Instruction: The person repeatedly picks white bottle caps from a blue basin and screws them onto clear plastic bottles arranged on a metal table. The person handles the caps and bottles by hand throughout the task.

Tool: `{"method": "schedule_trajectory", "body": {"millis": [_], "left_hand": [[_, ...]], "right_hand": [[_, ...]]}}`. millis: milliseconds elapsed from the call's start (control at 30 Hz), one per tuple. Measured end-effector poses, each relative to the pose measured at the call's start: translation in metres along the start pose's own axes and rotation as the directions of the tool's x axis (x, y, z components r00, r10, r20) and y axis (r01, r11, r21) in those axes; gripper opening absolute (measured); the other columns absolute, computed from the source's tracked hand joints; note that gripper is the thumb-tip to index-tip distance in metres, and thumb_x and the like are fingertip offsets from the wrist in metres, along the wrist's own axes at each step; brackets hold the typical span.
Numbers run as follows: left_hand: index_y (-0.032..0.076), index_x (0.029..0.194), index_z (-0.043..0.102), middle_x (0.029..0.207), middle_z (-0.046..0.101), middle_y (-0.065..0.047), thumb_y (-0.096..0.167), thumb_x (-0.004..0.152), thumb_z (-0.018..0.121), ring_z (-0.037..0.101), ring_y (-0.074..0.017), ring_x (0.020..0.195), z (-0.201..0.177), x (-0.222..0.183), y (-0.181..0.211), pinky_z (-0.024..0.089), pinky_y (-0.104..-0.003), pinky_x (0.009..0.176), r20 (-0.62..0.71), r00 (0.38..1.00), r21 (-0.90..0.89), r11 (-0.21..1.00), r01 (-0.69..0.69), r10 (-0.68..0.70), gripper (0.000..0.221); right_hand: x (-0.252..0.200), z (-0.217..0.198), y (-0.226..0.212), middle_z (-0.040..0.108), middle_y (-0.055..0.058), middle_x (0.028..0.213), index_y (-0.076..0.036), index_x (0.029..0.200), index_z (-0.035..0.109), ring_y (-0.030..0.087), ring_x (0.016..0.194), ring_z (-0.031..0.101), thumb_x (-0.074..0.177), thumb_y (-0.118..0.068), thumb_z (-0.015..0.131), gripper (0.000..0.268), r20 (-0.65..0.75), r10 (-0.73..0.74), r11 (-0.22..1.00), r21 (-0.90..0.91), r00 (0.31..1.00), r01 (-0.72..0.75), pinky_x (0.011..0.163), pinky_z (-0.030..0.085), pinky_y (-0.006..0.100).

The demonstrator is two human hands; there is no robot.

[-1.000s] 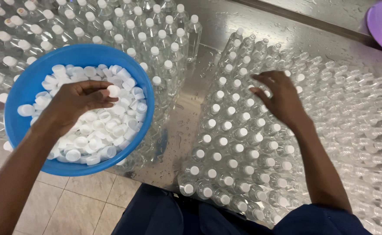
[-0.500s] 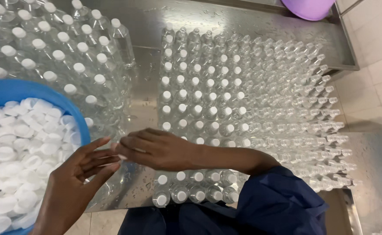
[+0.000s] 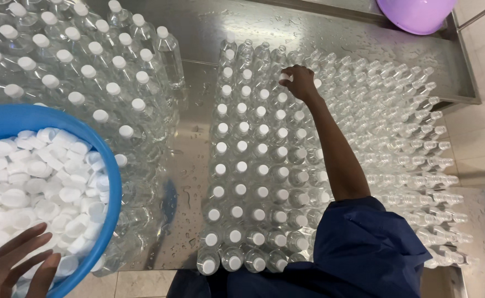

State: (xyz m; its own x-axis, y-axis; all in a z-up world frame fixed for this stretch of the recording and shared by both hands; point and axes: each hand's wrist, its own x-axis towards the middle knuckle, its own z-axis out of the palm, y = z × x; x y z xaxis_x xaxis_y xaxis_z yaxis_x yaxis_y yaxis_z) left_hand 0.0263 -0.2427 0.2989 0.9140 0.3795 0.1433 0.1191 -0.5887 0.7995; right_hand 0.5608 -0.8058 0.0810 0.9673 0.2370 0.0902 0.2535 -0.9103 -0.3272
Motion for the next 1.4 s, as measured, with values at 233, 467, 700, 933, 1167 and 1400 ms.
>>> {"method": "schedule_trajectory", "body": {"millis": [233, 467, 700, 933, 1167, 1400], "left_hand": [[-0.012, 0.139, 0.068, 0.159, 0.064, -0.031, -0.017, 0.103, 0.068, 0.068, -0.0359, 0.136, -0.006, -0.002, -0.028, 0.061, -0.044, 0.111, -0.002, 1.000, -0.037, 0.999, 0.030, -0.031, 0.036], [-0.008, 0.134, 0.073, 0.154, 0.066, -0.024, -0.005, 0.101, 0.069, 0.068, -0.0357, 0.138, -0.015, 0.024, 0.013, 0.063, -0.048, 0.102, 0.071, 0.972, 0.074, 0.973, 0.219, -0.224, 0.034], [0.011, 0.139, 0.070, 0.146, 0.073, -0.006, 0.016, 0.100, 0.070, 0.070, -0.0233, 0.137, -0.032, 0.063, 0.025, 0.062, -0.042, 0.107, 0.052, 0.925, 0.008, 0.926, 0.376, -0.376, 0.039], [0.005, 0.142, 0.066, 0.144, 0.069, -0.014, 0.011, 0.110, 0.063, 0.067, -0.0329, 0.125, -0.024, 0.128, -0.048, 0.055, -0.051, 0.097, 0.158, 0.987, 0.290, 0.956, -0.041, -0.006, 0.033], [0.011, 0.141, 0.070, 0.116, 0.076, -0.015, 0.011, 0.116, 0.057, 0.077, -0.0326, 0.107, 0.008, 0.193, -0.119, 0.065, -0.046, 0.088, 0.342, 0.938, 0.701, 0.651, -0.291, 0.051, 0.028], [-0.002, 0.134, 0.074, 0.120, 0.075, -0.021, 0.007, 0.116, 0.069, 0.072, -0.0404, 0.109, -0.019, 0.149, -0.020, 0.064, -0.054, 0.091, 0.184, 0.956, 0.142, 0.956, -0.257, 0.230, 0.021]], "right_hand": [[-0.017, -0.032, -0.028, 0.076, 0.012, 0.130, -0.010, 0.131, 0.076, 0.030, 0.117, 0.071, 0.103, -0.039, 0.074, 0.040, 0.189, 0.034, 0.945, 0.312, 0.981, -0.093, 0.094, 0.055, 0.046], [0.011, -0.016, 0.003, 0.070, 0.017, 0.146, -0.011, 0.147, 0.068, 0.030, 0.112, 0.075, 0.117, -0.036, 0.053, 0.042, 0.383, -0.004, 0.955, 0.276, 0.924, -0.110, 0.107, 0.057, 0.052], [0.010, -0.037, -0.023, 0.071, 0.011, 0.148, -0.016, 0.140, 0.075, 0.033, 0.134, 0.067, 0.110, -0.031, 0.065, 0.035, 0.419, 0.038, 0.936, 0.304, 0.907, -0.179, 0.127, 0.040, 0.059], [0.016, -0.039, -0.022, 0.078, 0.011, 0.128, -0.020, 0.142, 0.077, 0.029, 0.135, 0.065, 0.110, -0.025, 0.072, 0.033, 0.439, 0.254, 0.909, 0.196, 0.862, -0.368, 0.113, 0.043, 0.053], [-0.012, -0.007, -0.026, 0.073, 0.026, 0.137, -0.021, 0.156, 0.074, 0.053, 0.139, 0.057, 0.109, -0.057, 0.077, 0.058, -0.020, 0.000, 0.958, -0.287, 1.000, -0.005, 0.117, 0.028, 0.075], [-0.166, -0.131, -0.309, 0.059, 0.022, 0.156, -0.009, 0.153, 0.059, 0.040, 0.139, 0.056, 0.110, -0.027, 0.066, 0.047, -0.014, -0.310, 0.935, 0.175, 0.951, 0.307, 0.116, 0.047, 0.058]]}}
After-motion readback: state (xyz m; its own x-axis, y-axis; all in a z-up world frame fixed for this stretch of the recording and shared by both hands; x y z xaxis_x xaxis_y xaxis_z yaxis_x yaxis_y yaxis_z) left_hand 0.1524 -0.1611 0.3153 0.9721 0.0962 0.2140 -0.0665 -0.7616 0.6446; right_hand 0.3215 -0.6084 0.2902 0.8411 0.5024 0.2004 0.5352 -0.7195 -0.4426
